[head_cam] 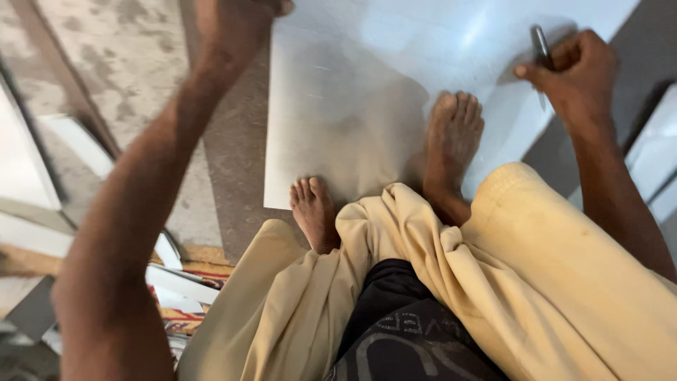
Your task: The person sits on the floor with a large white board sheet across their lap and marks straight guide lines onto it using a metal scribe pen, holding the sheet steady with a foot and shifting the sheet between lines. They continue marking successive lines along the sheet and reposition it as they work.
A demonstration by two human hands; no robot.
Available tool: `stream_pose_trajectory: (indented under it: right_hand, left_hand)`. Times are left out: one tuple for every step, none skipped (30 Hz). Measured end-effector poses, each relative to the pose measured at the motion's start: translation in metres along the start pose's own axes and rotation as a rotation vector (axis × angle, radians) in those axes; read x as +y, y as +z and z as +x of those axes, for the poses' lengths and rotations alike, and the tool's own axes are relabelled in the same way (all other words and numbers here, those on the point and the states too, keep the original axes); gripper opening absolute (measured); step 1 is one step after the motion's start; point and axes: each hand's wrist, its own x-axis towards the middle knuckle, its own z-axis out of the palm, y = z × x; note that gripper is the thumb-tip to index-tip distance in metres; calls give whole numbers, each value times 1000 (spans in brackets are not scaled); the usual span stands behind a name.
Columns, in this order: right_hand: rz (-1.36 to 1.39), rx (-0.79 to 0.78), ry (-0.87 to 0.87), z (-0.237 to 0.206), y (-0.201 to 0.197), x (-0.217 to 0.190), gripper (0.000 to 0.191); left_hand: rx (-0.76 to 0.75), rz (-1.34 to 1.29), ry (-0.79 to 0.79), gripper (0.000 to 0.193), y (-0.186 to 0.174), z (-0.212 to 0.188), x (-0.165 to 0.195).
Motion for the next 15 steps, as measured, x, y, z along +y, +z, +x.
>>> stream_pose_trajectory:
  right_hand:
    - [-11, 7, 10, 3, -1, 1, 37]
    - [-22, 14, 23, 5, -1, 3, 38]
    - [-39, 13, 21, 8, -1, 4, 38]
    - [-58, 13, 18, 10, -2, 5, 38]
    - [-80, 18, 13, 14, -7, 5, 39]
    - [-48, 13, 32, 18, -11, 4, 41]
    - [-19, 8, 54, 19, -13, 2, 42]
    - [8, 7, 79, 23, -16, 0, 44]
    - [-5, 16, 65, 26, -19, -2, 45]
    - [-21, 23, 54, 28, -21, -5, 45]
    - [-42, 25, 47, 29, -25, -8, 46]
    - [-38, 19, 41, 29, -27, -11, 47]
    - [-31, 20, 33, 30, -28, -14, 48]
    - [-18, 37, 18, 32, -28, -17, 48]
    - [16, 41, 37, 34, -29, -18, 47]
  left_hand:
    - [77, 233, 194, 15, 0, 0, 8]
    - [95, 186, 145, 19, 0, 4, 16]
    - [114, 138, 93, 25, 2, 9, 25]
    - [136, 88, 45, 32, 2, 12, 32]
    - [146, 93, 38, 34, 2, 18, 41]
    - [158, 95, 32, 36, 4, 23, 47]
    - [169, 94, 25, 38, 4, 28, 53]
    - [189, 61, 7, 36, 5, 32, 57]
    - [204, 26, -11, 34, 8, 35, 62]
    - [215, -14, -31, 33, 11, 38, 64]
    - [221, 27, -16, 34, 13, 39, 66]
    - [225, 67, -6, 35, 16, 39, 68]
    - [227, 110, 10, 36, 16, 39, 68]
    - [218, 96, -45, 36, 17, 39, 68]
    - [210, 85, -93, 37, 17, 39, 69]
